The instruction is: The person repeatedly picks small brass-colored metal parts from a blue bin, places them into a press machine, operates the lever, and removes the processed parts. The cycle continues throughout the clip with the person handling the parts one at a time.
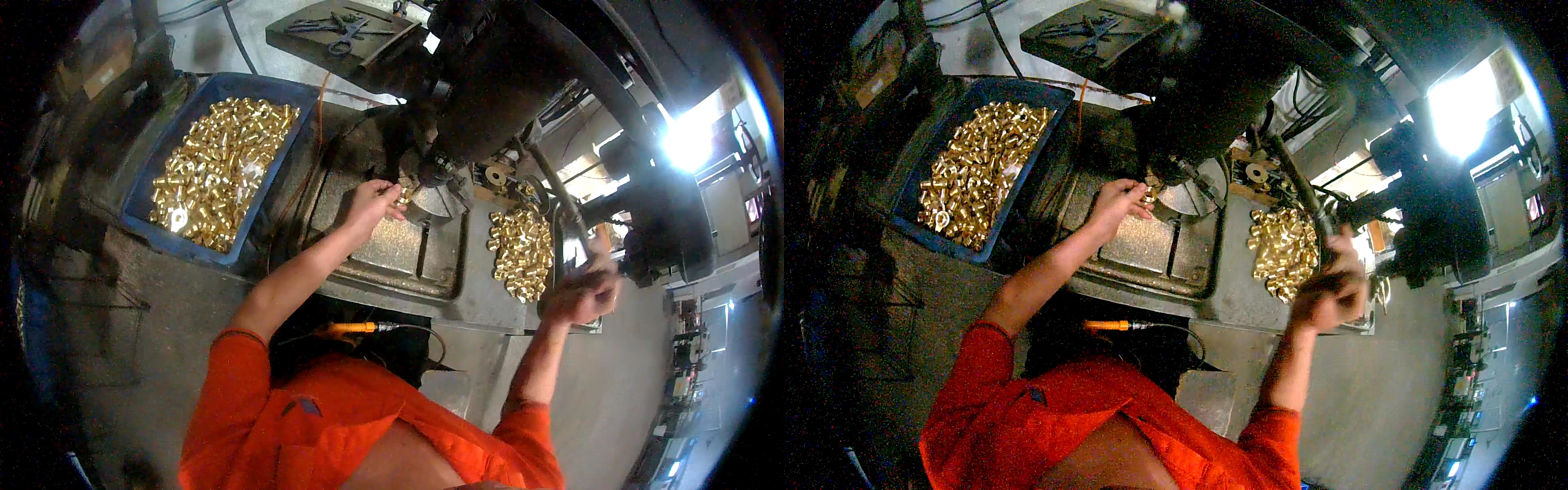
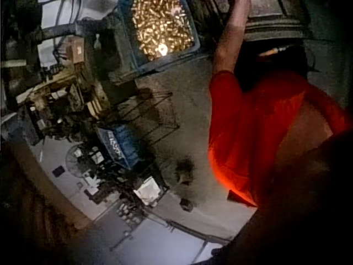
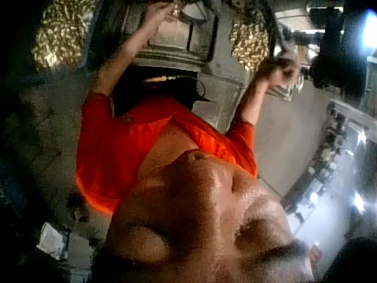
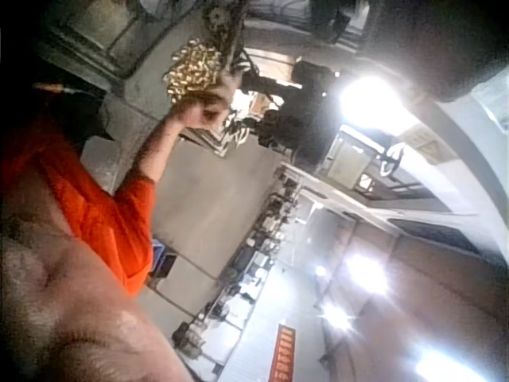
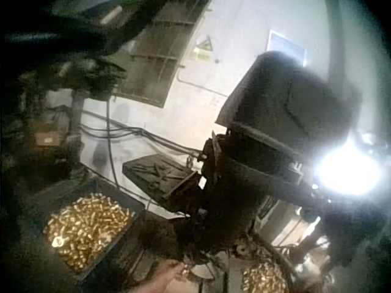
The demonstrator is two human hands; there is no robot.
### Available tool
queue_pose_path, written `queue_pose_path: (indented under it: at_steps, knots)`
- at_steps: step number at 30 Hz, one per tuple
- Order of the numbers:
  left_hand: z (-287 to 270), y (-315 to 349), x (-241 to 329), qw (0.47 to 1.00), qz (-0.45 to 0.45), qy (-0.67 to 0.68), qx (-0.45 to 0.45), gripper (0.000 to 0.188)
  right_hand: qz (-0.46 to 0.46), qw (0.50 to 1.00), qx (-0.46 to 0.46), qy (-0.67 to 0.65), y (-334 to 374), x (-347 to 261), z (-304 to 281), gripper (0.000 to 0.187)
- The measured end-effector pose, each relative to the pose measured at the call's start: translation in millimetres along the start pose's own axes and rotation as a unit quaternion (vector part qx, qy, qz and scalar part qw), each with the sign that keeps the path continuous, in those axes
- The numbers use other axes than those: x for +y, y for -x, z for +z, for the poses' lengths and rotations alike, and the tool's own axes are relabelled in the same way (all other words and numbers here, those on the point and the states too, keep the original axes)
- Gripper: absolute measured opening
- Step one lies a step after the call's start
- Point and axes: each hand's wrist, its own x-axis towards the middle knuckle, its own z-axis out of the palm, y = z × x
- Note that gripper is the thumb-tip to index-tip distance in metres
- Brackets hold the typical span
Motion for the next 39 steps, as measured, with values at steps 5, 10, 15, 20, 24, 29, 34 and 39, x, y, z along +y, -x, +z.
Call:
queue_pose_path:
  at_steps: [5,10,15,20,24,29,34,39]
  knots:
    - [-2.0,10.0,8.8,0.886,0.257,-0.384,0.022,0.026,0.118,0.989,-0.034,-0.088,-135.4,22.7,9.2,0.013]
    - [-1.6,5.8,15.6,0.638,0.498,-0.584,-0.059,0.020,-0.070,0.940,-0.170,0.287,-181.6,40.4,10.4,0.021]
    - [-15.3,-0.5,16.6,0.611,0.517,-0.594,-0.086,0.021,0.028,0.986,-0.090,-0.137,-97.5,14.0,10.5,0.022]
    - [-9.6,2.2,20.5,0.612,0.507,-0.597,-0.107,0.020,-0.042,0.992,-0.068,-0.095,-9.9,2.4,-3.7,0.027]
    - [-7.5,2.6,18.5,0.592,0.506,-0.616,-0.113,0.022,-0.002,0.995,0.019,-0.102,33.1,6.7,-0.5,0.016]
    - [-4.6,0.3,18.4,0.605,0.517,-0.594,-0.116,0.021,0.022,0.994,-0.019,-0.110,14.7,1.4,-7.8,0.012]
    - [7.8,25.7,45.0,0.626,0.511,-0.578,-0.111,0.026,0.140,0.989,0.008,-0.048,10.7,-19.0,-3.2,0.051]
    - [54.1,75.8,38.9,0.604,0.503,-0.566,-0.249,0.035,0.235,0.913,-0.326,0.073,116.3,-15.4,21.4,0.046]
